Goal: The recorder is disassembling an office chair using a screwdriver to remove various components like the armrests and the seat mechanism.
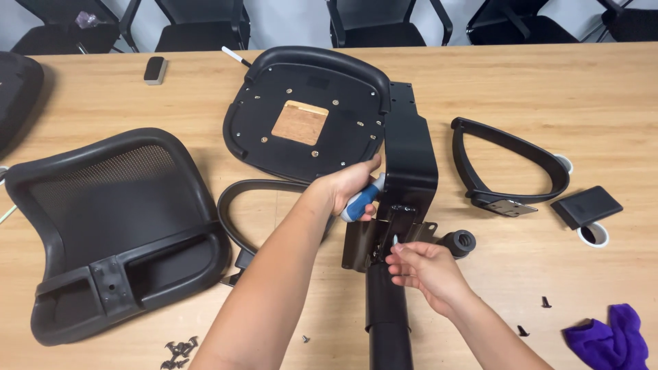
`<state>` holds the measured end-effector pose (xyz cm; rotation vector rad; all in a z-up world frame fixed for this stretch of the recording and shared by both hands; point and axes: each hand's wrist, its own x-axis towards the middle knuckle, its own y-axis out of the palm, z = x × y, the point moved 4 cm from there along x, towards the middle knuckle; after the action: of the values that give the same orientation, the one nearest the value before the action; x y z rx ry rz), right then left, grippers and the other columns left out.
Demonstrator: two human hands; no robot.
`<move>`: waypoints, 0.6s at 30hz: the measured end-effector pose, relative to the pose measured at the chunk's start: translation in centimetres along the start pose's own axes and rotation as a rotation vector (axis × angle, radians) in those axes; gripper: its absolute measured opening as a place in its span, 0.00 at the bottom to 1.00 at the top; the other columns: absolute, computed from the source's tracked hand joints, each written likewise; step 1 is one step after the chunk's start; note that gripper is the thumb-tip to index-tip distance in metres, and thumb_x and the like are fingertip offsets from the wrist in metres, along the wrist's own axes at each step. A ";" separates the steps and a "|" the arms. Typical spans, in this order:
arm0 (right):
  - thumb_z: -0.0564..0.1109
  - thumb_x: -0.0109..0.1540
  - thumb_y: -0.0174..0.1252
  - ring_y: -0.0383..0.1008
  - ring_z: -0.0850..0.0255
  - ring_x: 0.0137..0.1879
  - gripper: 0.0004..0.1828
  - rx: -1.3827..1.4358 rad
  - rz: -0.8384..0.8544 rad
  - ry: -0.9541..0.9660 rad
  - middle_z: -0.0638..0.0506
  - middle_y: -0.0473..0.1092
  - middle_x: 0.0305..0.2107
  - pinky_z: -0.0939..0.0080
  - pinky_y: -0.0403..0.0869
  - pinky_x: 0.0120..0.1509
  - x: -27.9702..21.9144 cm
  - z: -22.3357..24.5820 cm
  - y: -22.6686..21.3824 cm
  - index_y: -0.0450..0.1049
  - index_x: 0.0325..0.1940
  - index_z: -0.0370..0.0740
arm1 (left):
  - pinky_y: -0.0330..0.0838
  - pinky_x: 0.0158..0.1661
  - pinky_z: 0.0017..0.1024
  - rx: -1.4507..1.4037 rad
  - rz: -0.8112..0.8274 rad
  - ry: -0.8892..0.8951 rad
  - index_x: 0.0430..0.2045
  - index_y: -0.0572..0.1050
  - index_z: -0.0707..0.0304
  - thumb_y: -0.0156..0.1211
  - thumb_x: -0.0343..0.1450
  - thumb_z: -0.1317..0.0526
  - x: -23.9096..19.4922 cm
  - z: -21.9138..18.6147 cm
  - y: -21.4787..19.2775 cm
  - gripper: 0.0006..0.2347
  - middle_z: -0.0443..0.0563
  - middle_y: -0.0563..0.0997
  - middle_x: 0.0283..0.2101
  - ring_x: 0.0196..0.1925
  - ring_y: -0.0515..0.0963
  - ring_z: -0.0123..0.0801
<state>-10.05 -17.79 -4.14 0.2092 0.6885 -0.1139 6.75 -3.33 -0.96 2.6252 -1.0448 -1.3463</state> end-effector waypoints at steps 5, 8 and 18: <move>0.45 0.64 0.58 0.78 0.59 0.38 0.16 0.006 0.021 -0.025 0.43 0.78 0.38 0.57 0.79 0.40 -0.6 0.4 0.9 0.77 0.50 0.31 | 0.75 0.18 0.29 -0.165 -0.035 0.067 0.36 0.72 0.68 0.35 0.75 0.34 2.6 1.0 -1.6 0.31 0.49 0.72 0.21 0.14 0.71 0.26; 0.45 0.64 0.58 0.79 0.59 0.39 0.16 -0.012 0.037 -0.022 0.43 0.78 0.39 0.57 0.79 0.40 -0.6 0.3 1.1 0.77 0.51 0.31 | 0.72 0.18 0.28 -0.279 -0.091 0.135 0.33 0.74 0.68 0.38 0.74 0.34 2.3 1.2 -2.4 0.30 0.48 0.74 0.23 0.14 0.69 0.25; 0.48 0.66 0.53 0.81 0.57 0.46 0.22 -0.118 0.177 -0.020 0.42 0.78 0.46 0.54 0.82 0.45 -1.4 0.5 4.5 0.73 0.59 0.32 | 0.68 0.24 0.26 -0.434 -0.581 0.565 0.39 0.79 0.64 0.70 0.66 0.66 -3.9 5.3 -7.5 0.10 0.45 0.81 0.32 0.24 0.75 0.24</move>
<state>-10.04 -13.45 -2.11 0.1546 0.6519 0.0936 5.47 6.22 -3.70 2.7594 0.0799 -0.6557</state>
